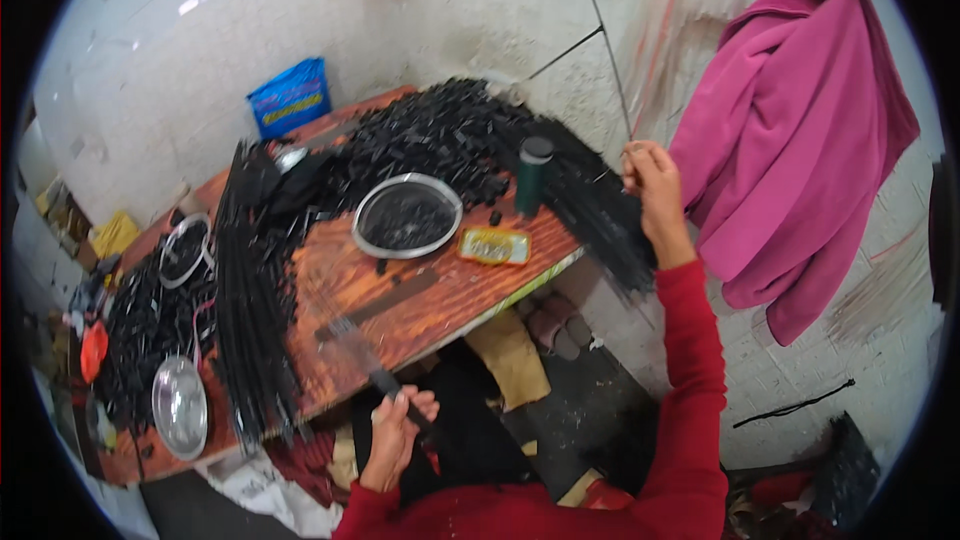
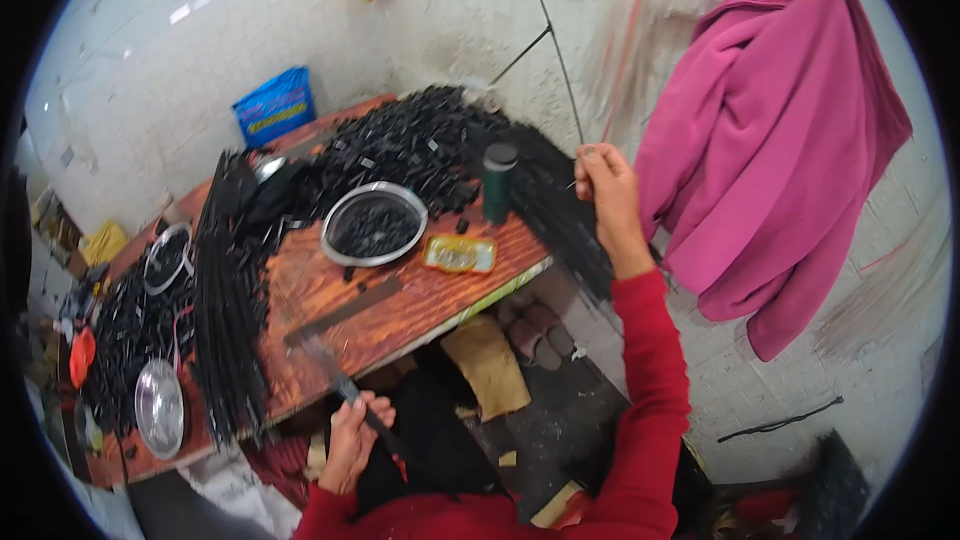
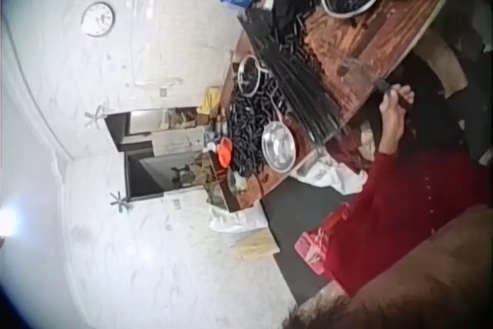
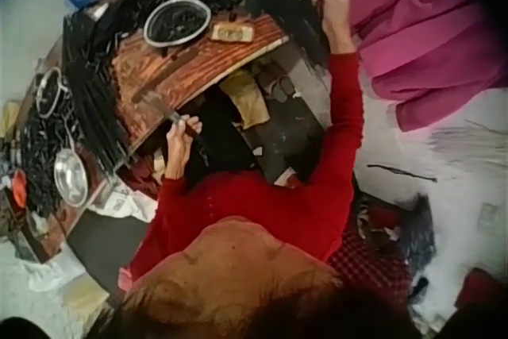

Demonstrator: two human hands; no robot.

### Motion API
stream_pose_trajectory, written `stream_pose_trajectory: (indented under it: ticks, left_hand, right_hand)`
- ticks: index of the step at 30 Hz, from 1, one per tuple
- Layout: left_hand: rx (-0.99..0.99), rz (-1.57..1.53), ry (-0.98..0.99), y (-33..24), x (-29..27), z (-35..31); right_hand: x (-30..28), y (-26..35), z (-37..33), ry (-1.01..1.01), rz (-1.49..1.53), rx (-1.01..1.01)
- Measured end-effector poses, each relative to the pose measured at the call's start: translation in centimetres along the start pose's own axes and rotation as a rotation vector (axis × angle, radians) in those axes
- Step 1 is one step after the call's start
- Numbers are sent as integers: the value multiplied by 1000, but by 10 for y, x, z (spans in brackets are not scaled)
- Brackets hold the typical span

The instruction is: Assembling industrial brushes by manually inserting black bristles into mounting strips.

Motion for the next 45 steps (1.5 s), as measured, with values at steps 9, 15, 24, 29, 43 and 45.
stream_pose_trajectory:
  ticks: [9, 15, 24, 29, 43, 45]
  left_hand:
    - [50, -21, 10, -21, 5, -11]
    - [41, 24, 53, -5, -3, -20]
    - [-123, 13, 45, 22, -10, -12]
    - [-161, -32, 112, 24, -10, -5]
    - [-82, -168, 46, -3, -13, 49]
    - [-87, -191, 51, -2, -14, 48]
  right_hand:
    - [34, -7, -269, 305, -127, 427]
    - [67, -80, -401, 414, -114, 694]
    - [91, -140, -439, 464, -199, 640]
    - [97, -140, -447, 570, -168, 730]
    - [168, -157, -431, 779, -4, 1011]
    - [161, -157, -433, 786, -22, 1031]
Point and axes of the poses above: each hand's wrist, its own z-axis towards the middle knuckle, its own x-axis out of the palm, y = z × x, the point moved 8 cm from there along z, towards the middle knuckle, and after that the axes turned 6 degrees about -y, right-handed, at the moved point
